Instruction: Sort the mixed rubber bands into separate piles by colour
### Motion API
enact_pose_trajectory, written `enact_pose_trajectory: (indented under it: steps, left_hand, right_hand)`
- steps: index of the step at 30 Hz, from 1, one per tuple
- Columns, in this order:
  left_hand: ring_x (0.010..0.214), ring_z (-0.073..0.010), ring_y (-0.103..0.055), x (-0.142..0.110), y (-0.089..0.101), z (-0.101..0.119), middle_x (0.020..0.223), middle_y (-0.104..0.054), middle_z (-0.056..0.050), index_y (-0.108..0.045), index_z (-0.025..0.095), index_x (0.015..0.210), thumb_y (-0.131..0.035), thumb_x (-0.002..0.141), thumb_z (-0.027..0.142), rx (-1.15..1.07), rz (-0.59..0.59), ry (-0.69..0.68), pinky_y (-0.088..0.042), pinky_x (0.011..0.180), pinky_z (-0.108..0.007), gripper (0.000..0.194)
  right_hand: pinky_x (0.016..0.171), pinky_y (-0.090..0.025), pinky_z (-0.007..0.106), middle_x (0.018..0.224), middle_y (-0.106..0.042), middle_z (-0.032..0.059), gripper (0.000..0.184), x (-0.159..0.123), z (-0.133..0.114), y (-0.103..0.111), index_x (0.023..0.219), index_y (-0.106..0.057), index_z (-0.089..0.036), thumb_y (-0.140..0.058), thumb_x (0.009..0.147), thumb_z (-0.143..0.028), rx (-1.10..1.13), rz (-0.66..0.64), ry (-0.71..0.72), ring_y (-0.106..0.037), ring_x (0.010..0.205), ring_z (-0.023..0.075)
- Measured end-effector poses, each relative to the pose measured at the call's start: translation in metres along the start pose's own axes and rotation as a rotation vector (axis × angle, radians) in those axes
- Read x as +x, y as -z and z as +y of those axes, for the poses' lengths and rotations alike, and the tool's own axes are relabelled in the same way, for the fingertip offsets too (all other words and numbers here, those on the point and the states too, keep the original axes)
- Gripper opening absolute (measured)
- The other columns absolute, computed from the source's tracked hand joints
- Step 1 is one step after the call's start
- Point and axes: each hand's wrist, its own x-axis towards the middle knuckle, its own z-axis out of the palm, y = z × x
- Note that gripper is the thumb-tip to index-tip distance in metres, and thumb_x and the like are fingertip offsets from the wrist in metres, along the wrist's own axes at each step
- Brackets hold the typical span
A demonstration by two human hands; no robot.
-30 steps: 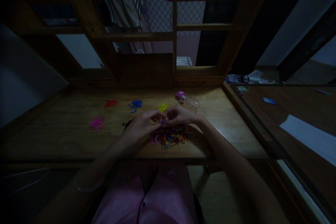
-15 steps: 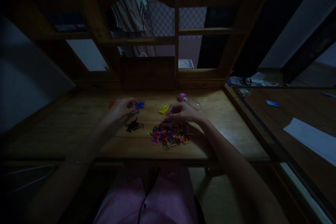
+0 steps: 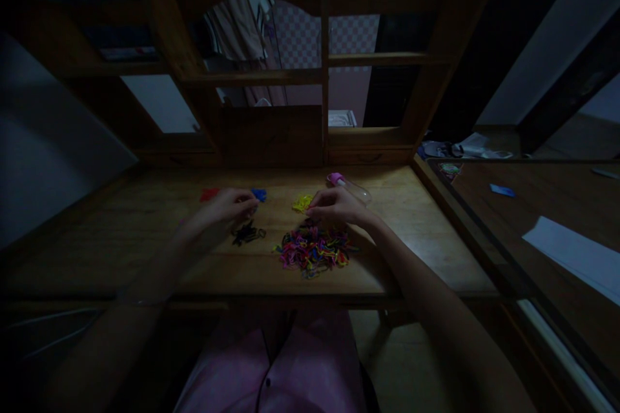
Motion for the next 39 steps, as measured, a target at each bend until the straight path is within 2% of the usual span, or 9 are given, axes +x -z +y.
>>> enact_pose_trajectory:
  steps: [8, 12, 19, 23, 28, 31, 34, 36, 39]
  left_hand:
    - [0.078, -0.0212, -0.063, 0.009, -0.003, 0.000, 0.083, -0.071, -0.007, -0.072, 0.018, 0.083, -0.061, 0.081, 0.039, 0.153, 0.054, -0.101, -0.045, 0.065, -0.029, 0.024]
    - [0.082, -0.0210, -0.064, 0.004, -0.020, 0.021, 0.087, -0.071, -0.007, -0.070, 0.018, 0.086, -0.059, 0.085, 0.040, 0.196, 0.074, -0.180, -0.047, 0.074, -0.031, 0.024]
    - [0.083, -0.0183, -0.068, -0.021, -0.076, 0.074, 0.094, -0.073, -0.005, -0.067, 0.020, 0.104, -0.068, 0.082, 0.033, -0.216, -0.236, -0.326, -0.052, 0.075, -0.029, 0.026]
    - [0.084, -0.0187, -0.068, -0.028, -0.079, 0.086, 0.088, -0.074, -0.004, -0.069, 0.019, 0.097, -0.065, 0.084, 0.025, -0.187, -0.209, -0.338, -0.051, 0.077, -0.030, 0.015]
    - [0.085, -0.0188, -0.066, -0.034, -0.067, 0.088, 0.088, -0.073, -0.003, -0.073, 0.020, 0.088, -0.064, 0.085, 0.026, -0.068, -0.157, -0.370, -0.048, 0.077, -0.029, 0.012]
    - [0.080, -0.0186, -0.066, -0.029, -0.048, 0.074, 0.085, -0.073, -0.004, -0.074, 0.019, 0.086, -0.065, 0.084, 0.030, -0.032, -0.108, -0.313, -0.048, 0.074, -0.028, 0.014]
    - [0.079, -0.0196, -0.067, -0.019, -0.010, 0.044, 0.084, -0.073, -0.005, -0.072, 0.017, 0.089, -0.067, 0.081, 0.036, -0.036, 0.078, -0.151, -0.050, 0.073, -0.029, 0.021]
    - [0.084, -0.0202, -0.067, -0.012, 0.020, 0.019, 0.089, -0.074, -0.005, -0.073, 0.017, 0.091, -0.067, 0.081, 0.037, 0.080, 0.236, -0.082, -0.049, 0.077, -0.030, 0.023]
    - [0.081, -0.0179, -0.063, -0.006, 0.059, -0.019, 0.089, -0.073, -0.003, -0.071, 0.014, 0.095, -0.065, 0.082, 0.033, 0.255, 0.326, 0.006, -0.047, 0.078, -0.029, 0.023]
  right_hand:
    - [0.065, -0.051, 0.029, 0.082, -0.072, 0.0054, 0.027, 0.002, 0.004, 0.000, 0.080, -0.073, -0.018, -0.078, 0.073, -0.044, -0.015, 0.014, -0.005, -0.065, 0.075, 0.0167]
    - [0.064, -0.051, 0.029, 0.084, -0.072, 0.0064, 0.026, 0.000, 0.000, 0.000, 0.079, -0.076, -0.020, -0.077, 0.074, -0.045, -0.060, 0.006, -0.010, -0.064, 0.074, 0.0167]
    - [0.060, -0.050, 0.030, 0.078, -0.073, 0.0057, 0.025, -0.001, -0.001, 0.002, 0.080, -0.077, -0.020, -0.076, 0.075, -0.045, -0.060, -0.018, -0.042, -0.063, 0.067, 0.0155]
    - [0.055, -0.047, 0.029, 0.070, -0.071, 0.0052, 0.028, -0.003, 0.001, 0.004, 0.079, -0.078, -0.019, -0.075, 0.076, -0.047, -0.068, -0.038, -0.070, -0.060, 0.059, 0.0143]
    - [0.057, -0.047, 0.030, 0.071, -0.072, 0.0055, 0.027, -0.003, -0.001, 0.003, 0.079, -0.078, -0.020, -0.077, 0.073, -0.046, -0.045, -0.056, -0.071, -0.062, 0.062, 0.0159]
    - [0.059, -0.046, 0.029, 0.075, -0.072, 0.0058, 0.028, -0.003, -0.005, 0.002, 0.081, -0.078, -0.021, -0.076, 0.075, -0.047, -0.060, -0.049, -0.057, -0.062, 0.066, 0.0159]
    - [0.056, -0.041, 0.027, 0.073, -0.069, 0.0045, 0.033, -0.004, -0.010, 0.002, 0.084, -0.077, -0.020, -0.070, 0.080, -0.052, -0.087, -0.025, -0.021, -0.057, 0.064, 0.0135]
    - [0.054, -0.038, 0.026, 0.071, -0.065, 0.0041, 0.038, -0.006, -0.014, 0.002, 0.086, -0.077, -0.018, -0.064, 0.084, -0.054, -0.092, -0.010, -0.009, -0.053, 0.062, 0.0122]
    - [0.055, -0.036, 0.027, 0.071, -0.063, 0.0048, 0.041, -0.007, -0.016, 0.001, 0.086, -0.076, -0.016, -0.059, 0.088, -0.053, -0.066, -0.001, -0.013, -0.051, 0.063, 0.0121]
